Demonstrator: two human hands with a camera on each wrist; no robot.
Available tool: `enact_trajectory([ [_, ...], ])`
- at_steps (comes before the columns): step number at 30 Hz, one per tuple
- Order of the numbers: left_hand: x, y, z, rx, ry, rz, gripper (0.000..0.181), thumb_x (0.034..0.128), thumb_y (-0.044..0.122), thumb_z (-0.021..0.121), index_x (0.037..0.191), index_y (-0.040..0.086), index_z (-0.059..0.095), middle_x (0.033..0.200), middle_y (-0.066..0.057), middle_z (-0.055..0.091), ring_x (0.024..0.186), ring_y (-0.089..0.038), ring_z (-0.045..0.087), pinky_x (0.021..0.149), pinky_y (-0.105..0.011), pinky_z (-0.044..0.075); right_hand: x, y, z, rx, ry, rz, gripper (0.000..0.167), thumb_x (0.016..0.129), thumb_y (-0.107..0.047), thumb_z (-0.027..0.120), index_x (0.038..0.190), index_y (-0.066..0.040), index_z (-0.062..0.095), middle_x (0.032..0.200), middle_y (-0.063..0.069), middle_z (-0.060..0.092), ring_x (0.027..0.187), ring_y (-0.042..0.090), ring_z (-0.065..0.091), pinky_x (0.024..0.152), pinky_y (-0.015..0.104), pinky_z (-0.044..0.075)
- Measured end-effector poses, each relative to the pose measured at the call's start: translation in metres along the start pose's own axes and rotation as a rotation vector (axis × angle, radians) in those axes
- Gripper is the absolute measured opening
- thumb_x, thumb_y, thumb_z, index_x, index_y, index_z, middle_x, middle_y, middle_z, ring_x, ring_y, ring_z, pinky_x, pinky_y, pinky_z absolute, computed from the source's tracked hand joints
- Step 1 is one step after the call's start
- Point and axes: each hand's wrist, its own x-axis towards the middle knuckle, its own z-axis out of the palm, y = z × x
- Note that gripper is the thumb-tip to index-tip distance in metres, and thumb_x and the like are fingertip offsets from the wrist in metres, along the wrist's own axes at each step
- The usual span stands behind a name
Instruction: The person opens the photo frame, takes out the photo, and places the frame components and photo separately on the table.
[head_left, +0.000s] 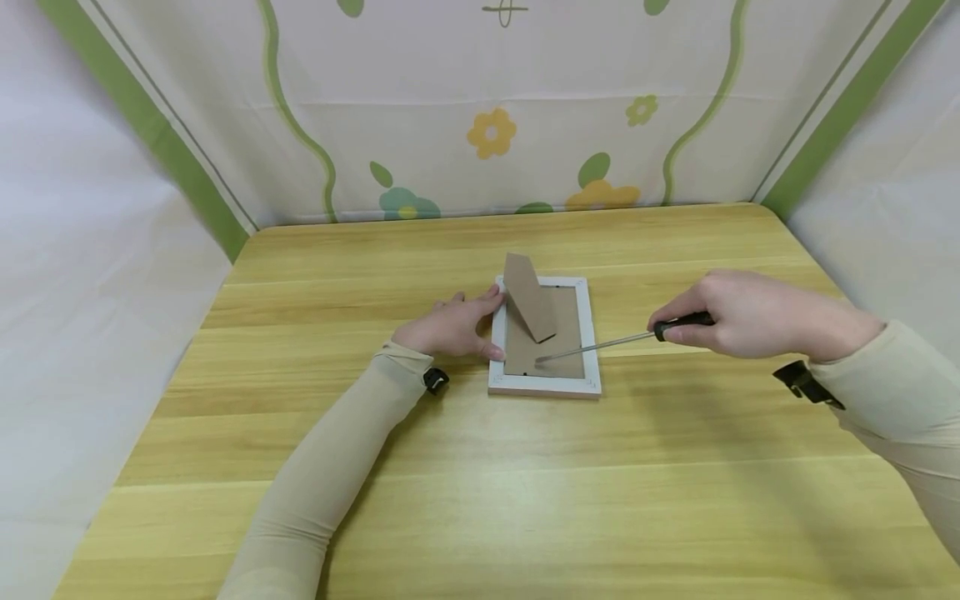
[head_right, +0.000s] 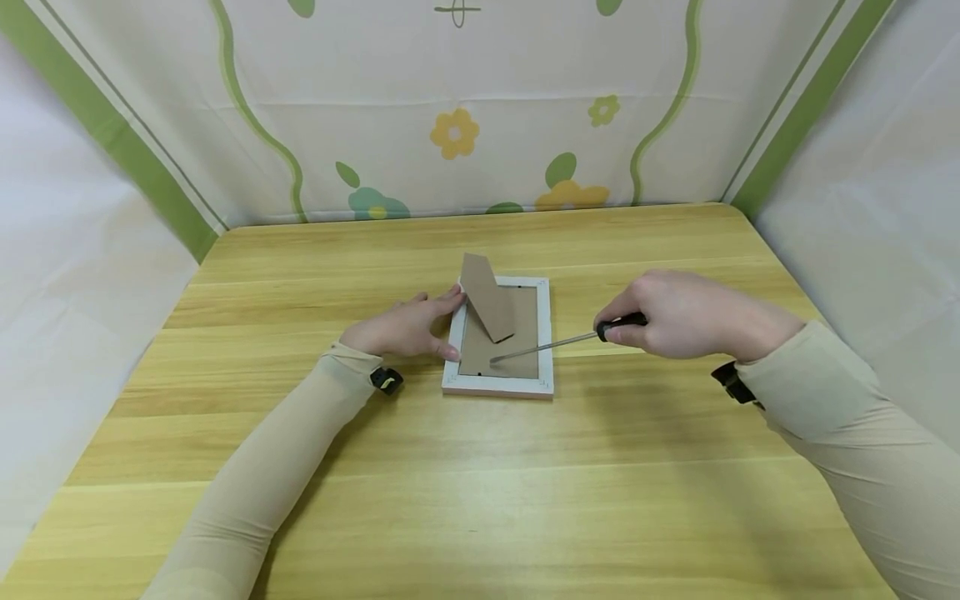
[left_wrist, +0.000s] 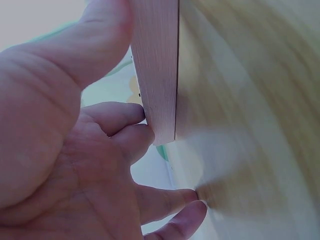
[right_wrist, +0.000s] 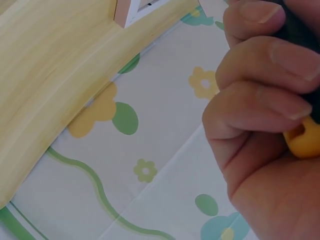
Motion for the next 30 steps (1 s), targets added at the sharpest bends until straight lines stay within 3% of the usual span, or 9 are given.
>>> enact_trajectory([
  [4, -0.001, 0.0, -0.001, -0.003, 0.002, 0.002, 0.102, 0.084, 0.049, 0.074, 0.16, 0.026, 0.01, 0.163, 0.008, 0.002, 0.144, -0.053, 0.004, 0.114, -0.064, 0.003, 0.0, 0.0, 0.0, -0.005, 0.006, 0.009, 0.022, 0.097, -0.024, 0.066, 0.116, -0.017, 0.074, 0.09, -0.017, 0.068, 0.059, -0.002, 0.046, 0.066, 0.028, 0.046],
  [9, 0.0, -0.001, -0.001, -0.009, 0.006, 0.003, 0.103, 0.0833, 0.05, 0.074, 0.16, 0.026, 0.011, 0.163, 0.009, 0.003, 0.144, -0.053, 0.005, 0.113, -0.065, 0.004, -0.002, 0.004, 0.001, -0.021, 0.071, -0.009, 0.019, 0.098, -0.021, 0.065, 0.114, -0.018, 0.074, 0.097, -0.016, 0.069, 0.07, -0.002, 0.054, 0.072, 0.032, 0.05],
  [15, 0.001, -0.002, -0.001, -0.003, 0.007, 0.011, 0.102, 0.0833, 0.051, 0.074, 0.16, 0.027, 0.011, 0.163, 0.009, 0.002, 0.144, -0.053, 0.005, 0.114, -0.064, 0.005, -0.005, 0.011, 0.003, 0.023, 0.13, -0.028, 0.018, 0.098, -0.018, 0.064, 0.113, -0.018, 0.073, 0.084, -0.016, 0.063, 0.054, -0.001, 0.042, 0.064, 0.026, 0.043],
  [18, 0.001, -0.003, -0.001, 0.003, 0.005, 0.012, 0.103, 0.0831, 0.052, 0.074, 0.16, 0.026, 0.011, 0.163, 0.009, 0.002, 0.143, -0.054, 0.006, 0.114, -0.064, 0.005, -0.006, 0.013, 0.004, 0.023, 0.145, -0.044, 0.017, 0.097, -0.017, 0.065, 0.112, -0.019, 0.074, 0.087, -0.017, 0.066, 0.06, -0.002, 0.048, 0.065, 0.025, 0.045],
  [21, 0.001, -0.003, -0.001, 0.004, 0.004, 0.01, 0.103, 0.0831, 0.052, 0.074, 0.16, 0.026, 0.011, 0.163, 0.009, 0.002, 0.143, -0.054, 0.006, 0.114, -0.065, 0.005, -0.005, 0.013, 0.006, 0.024, 0.135, -0.055, 0.017, 0.096, -0.018, 0.067, 0.111, -0.02, 0.075, 0.096, -0.017, 0.069, 0.07, -0.002, 0.055, 0.068, 0.027, 0.048],
  [27, 0.001, -0.004, 0.0, 0.009, 0.012, 0.024, 0.103, 0.0826, 0.051, 0.075, 0.16, 0.025, 0.011, 0.164, 0.007, 0.002, 0.142, -0.055, 0.007, 0.113, -0.066, 0.007, 0.003, 0.009, 0.009, 0.048, 0.055, -0.037, 0.019, 0.095, -0.022, 0.069, 0.113, -0.021, 0.075, 0.091, -0.018, 0.068, 0.063, -0.002, 0.048, 0.064, 0.025, 0.044],
  [30, 0.001, -0.003, 0.0, 0.017, 0.015, 0.032, 0.104, 0.0823, 0.051, 0.074, 0.16, 0.025, 0.011, 0.164, 0.006, 0.001, 0.142, -0.056, 0.008, 0.113, -0.066, 0.008, 0.006, 0.009, 0.01, 0.021, 0.041, -0.049, 0.02, 0.094, -0.021, 0.07, 0.113, -0.021, 0.075, 0.096, -0.017, 0.069, 0.068, -0.002, 0.051, 0.066, 0.026, 0.046],
])
